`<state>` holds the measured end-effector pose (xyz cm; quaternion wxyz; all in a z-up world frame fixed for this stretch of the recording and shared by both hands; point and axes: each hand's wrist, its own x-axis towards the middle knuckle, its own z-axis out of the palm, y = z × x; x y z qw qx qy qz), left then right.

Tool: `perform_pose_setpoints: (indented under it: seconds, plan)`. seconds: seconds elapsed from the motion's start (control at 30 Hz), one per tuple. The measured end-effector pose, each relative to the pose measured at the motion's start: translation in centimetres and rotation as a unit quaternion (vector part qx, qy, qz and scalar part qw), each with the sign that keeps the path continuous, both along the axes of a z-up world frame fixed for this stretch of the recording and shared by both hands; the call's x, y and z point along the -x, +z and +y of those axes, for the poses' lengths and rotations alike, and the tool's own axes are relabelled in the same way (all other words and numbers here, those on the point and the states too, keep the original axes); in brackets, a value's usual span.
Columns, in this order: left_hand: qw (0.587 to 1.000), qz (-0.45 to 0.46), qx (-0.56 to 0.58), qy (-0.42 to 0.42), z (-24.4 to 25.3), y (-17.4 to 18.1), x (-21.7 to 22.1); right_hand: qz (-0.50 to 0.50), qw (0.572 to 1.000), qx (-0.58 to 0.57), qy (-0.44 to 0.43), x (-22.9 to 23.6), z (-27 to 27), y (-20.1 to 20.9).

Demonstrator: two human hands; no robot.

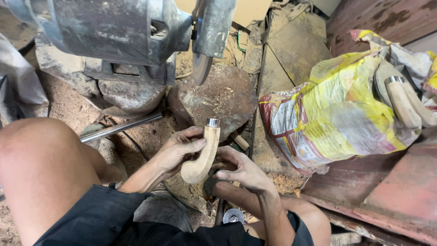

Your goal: The person grinds a curved wooden handle with a metal ferrule against a bench grinder, rotating the piece to smooth multiple surfaces. The person then switches to a buffing wheel to polish the same handle.

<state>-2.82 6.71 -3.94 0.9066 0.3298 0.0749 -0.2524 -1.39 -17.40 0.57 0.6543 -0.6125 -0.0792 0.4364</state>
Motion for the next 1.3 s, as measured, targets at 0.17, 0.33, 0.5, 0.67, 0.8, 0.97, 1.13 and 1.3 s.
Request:
perform_pose_setpoints:
  seconds: [0.17,0.33,0.5,0.67,0.8,0.97,1.13,1.3]
  plan:
    - [0.999,0.009,0.044,0.004,-0.3,-0.5,0.1,0.006,1.0,0.014,0.024,0.5,-0.7,-0.6]
    - [0.998,0.024,0.051,0.013,-0.7,-0.2,0.4,-0.04,0.997,0.043,0.045,0.7,-0.5,-0.9]
    - [0.998,-0.002,0.054,0.009,-0.5,0.8,1.3,-0.084,0.992,0.063,0.065,2.0,-0.4,-0.4]
    - [0.997,-0.003,0.072,-0.007,-0.3,1.7,2.3,-0.072,0.995,0.039,0.058,3.6,0.8,0.0]
    - [0.999,-0.027,-0.015,-0.007,-0.4,3.2,2.9,-0.039,0.999,0.021,0.029,5.0,2.0,1.5]
    - [0.999,-0.02,-0.041,-0.007,-0.1,5.3,3.6,-0.099,0.983,0.138,0.064,7.0,2.0,3.1]
    - [0.999,-0.04,-0.032,-0.01,-0.1,6.4,3.8,-0.149,0.947,0.264,0.108,7.5,0.1,1.0]
    - [1.0,-0.007,-0.024,-0.003,-0.9,5.1,3.4,-0.139,0.907,0.381,0.117,7.3,-3.5,-5.4]
